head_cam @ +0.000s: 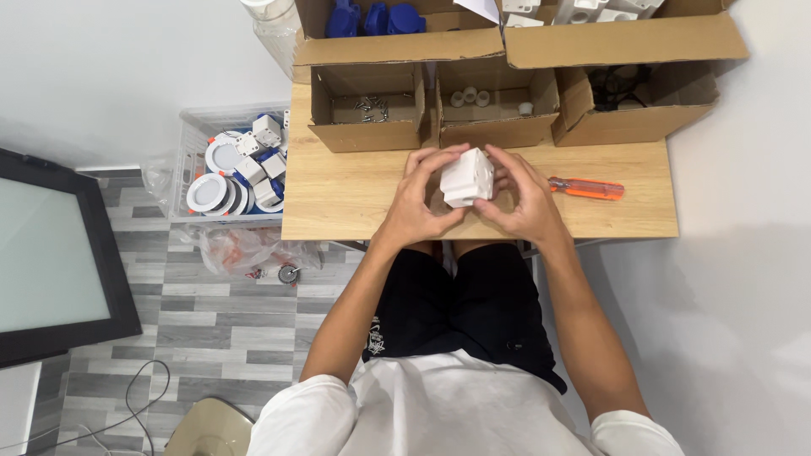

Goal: The person assembles a white electrical box with a blue socket component. They use a screwdriver to tighten screws on the blue component, then attach it to the white box and secure it with additional screws. The person repeats this process with another set of components.

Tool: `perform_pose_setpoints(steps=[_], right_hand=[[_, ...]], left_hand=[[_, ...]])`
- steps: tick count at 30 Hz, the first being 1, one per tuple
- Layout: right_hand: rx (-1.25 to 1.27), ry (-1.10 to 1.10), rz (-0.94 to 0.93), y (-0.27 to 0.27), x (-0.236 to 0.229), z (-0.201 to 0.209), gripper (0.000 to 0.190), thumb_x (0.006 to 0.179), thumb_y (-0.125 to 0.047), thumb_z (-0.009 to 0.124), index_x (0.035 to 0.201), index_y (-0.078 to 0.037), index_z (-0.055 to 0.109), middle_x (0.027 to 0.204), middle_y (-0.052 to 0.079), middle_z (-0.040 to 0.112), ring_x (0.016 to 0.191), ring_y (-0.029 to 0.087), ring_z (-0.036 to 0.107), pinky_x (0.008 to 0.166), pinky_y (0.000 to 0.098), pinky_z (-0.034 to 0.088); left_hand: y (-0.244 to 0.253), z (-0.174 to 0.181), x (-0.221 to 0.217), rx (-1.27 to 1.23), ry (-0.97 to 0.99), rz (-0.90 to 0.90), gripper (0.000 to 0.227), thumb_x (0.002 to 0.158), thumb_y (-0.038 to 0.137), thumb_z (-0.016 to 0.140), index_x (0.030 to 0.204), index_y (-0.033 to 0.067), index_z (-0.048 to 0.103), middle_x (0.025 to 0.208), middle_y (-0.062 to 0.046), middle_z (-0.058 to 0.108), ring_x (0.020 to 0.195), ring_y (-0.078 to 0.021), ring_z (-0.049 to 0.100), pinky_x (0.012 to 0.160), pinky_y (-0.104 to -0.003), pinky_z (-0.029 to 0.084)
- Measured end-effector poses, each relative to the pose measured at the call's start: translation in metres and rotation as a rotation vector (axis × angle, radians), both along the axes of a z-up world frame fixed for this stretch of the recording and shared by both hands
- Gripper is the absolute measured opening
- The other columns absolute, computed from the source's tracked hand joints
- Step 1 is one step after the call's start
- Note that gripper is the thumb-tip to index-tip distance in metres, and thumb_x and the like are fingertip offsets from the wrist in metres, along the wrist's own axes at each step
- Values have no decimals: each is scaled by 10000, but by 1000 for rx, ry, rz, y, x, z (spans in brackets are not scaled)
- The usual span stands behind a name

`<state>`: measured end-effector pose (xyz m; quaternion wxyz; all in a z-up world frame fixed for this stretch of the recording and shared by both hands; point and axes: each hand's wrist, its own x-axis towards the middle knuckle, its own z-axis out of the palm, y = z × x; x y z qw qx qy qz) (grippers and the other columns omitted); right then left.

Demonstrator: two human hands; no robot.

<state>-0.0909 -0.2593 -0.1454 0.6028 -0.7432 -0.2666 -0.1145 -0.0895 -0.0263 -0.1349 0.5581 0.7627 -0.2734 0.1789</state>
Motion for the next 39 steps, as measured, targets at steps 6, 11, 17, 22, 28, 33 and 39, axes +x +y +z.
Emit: perform_pose_setpoints(steps=[6, 11, 17, 22, 28, 33, 39], right_hand=[[69, -12, -14, -6, 0, -11, 858, 743, -147, 1009, 1453, 133, 618, 1334, 248, 615, 1040, 297, 711, 912, 392, 650], [71, 10, 21, -2, -3, 0, 889, 688, -53, 999, 1470, 102, 607, 1424, 232, 575, 1137, 335, 726, 952, 405, 649], [30, 40, 101, 5, -12, 26, 915, 767, -22, 938, 1574, 46, 511, 1587, 242, 472, 1212, 351, 704, 952, 416, 640], [98, 166, 121, 1, -9, 3, 882, 911, -72, 832, 1679, 17, 407, 1455, 227, 552, 1015, 241, 704, 826, 342, 646], [78, 85, 42, 3, -7, 3, 755, 921, -77, 867, 1596, 28, 544, 1335, 210, 661, 945, 218, 704, 753, 302, 635], [44, -62, 1, 0, -6, 9, 806, 807, -59, 974, 1526, 41, 624, 1364, 200, 657, 967, 250, 703, 763, 330, 660], [-90, -195, -70, 2, -9, 24, 774, 739, -58, 1005, 1451, -16, 704, 1415, 210, 652, 1081, 312, 733, 811, 360, 659]], left_hand=[[4, 16, -7, 17, 153, -135, 1061, 778, 402, 1025, 1643, 118, 481, 1571, -140, 644, 1412, -342, 628, 1216, -520, 495], [4, 2, -6, -72, 350, -287, 673, 1079, 215, 695, 1692, 118, 434, 1540, -246, 635, 1251, -355, 725, 1047, -532, 608], [4, 13, -10, -162, 231, -237, 559, 1031, 141, 805, 1542, 89, 586, 1597, -159, 570, 1143, -243, 737, 926, -350, 650], [4, 17, -12, -84, 105, -180, 542, 973, 173, 883, 1461, 137, 652, 1591, -147, 586, 1281, -293, 707, 1007, -376, 628], [-2, 16, -14, -115, 121, -155, 658, 916, 180, 936, 1487, 109, 615, 1541, -161, 647, 1366, -312, 683, 1083, -420, 606], [1, 10, -9, -81, 203, -192, 828, 963, 219, 880, 1652, 91, 437, 1629, -164, 579, 1451, -337, 613, 1106, -465, 588], [2, 9, -8, -25, 308, -182, 921, 935, 389, 897, 1681, 110, 436, 1585, -205, 614, 1268, -314, 728, 1016, -421, 626]])
